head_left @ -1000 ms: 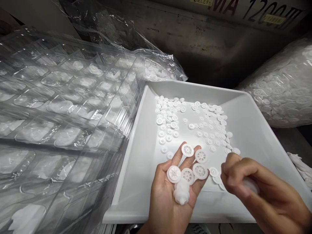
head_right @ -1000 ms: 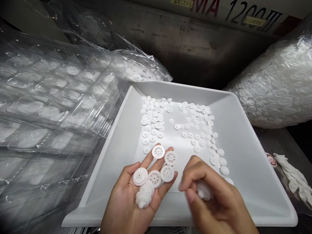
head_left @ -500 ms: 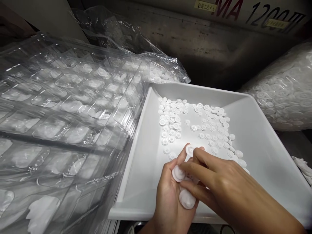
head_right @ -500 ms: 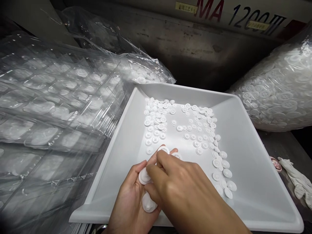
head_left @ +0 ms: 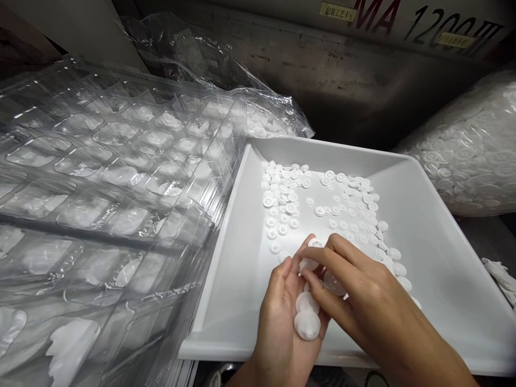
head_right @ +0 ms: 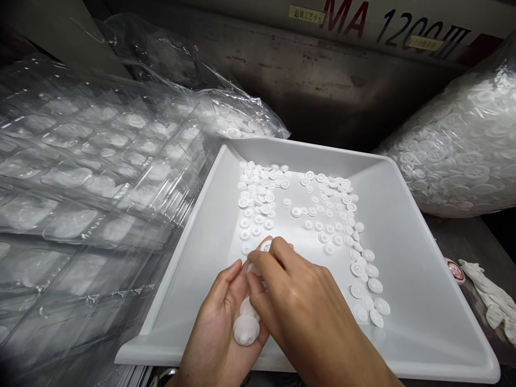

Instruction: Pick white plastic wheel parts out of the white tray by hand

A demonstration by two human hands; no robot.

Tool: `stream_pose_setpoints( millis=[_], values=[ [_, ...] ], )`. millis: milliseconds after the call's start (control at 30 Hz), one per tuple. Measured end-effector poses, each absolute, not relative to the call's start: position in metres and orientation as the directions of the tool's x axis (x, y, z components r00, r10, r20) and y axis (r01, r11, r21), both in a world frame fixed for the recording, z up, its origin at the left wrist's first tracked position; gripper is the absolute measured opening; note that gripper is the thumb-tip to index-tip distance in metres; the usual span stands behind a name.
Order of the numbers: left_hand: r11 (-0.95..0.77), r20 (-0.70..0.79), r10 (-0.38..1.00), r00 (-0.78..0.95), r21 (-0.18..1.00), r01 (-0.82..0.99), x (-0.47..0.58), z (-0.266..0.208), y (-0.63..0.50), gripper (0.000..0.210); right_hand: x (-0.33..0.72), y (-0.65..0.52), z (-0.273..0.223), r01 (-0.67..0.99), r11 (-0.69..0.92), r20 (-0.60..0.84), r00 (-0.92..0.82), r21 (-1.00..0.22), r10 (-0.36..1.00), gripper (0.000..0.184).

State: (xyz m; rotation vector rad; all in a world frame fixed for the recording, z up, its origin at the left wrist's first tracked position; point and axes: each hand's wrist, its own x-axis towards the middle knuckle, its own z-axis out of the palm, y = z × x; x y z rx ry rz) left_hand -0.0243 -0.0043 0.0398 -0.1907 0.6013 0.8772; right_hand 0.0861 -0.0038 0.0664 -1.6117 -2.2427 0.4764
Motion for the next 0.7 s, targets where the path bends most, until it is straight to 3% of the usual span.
stream_pose_setpoints(
  millis=[233, 467, 600, 700],
  values=[
    [0.637, -0.568, 0.657, 0.496, 0.067, -0.768, -0.023, 0.045, -0.004, 0.038, 0.087, -0.006, 0.062, 0.833, 0.222, 0.077, -0.213, -0.507, 0.974, 0.017],
    [0.624, -0.572, 0.656, 0.492, 0.045, -0.78, -0.022, 0.043, -0.004, 0.036, 0.107, -0.022, 0.063, 0.779, 0.396, 0.174, -0.358, -0.486, 0.918, 0.028],
    [0.626, -0.521, 0.67, 0.529, 0.014, -0.779, -0.025, 0.042, -0.003, 0.041, 0.119, -0.036, 0.058, 0.789, 0.48, 0.085, -0.488, -0.383, 0.869, 0.032],
    [0.621, -0.522, 0.673, 0.525, 0.012, -0.784, -0.025, 0.041, -0.003, 0.043, 0.121, -0.04, 0.051, 0.806, 0.503, 0.104, -0.497, -0.311, 0.862, 0.034]
  ],
)
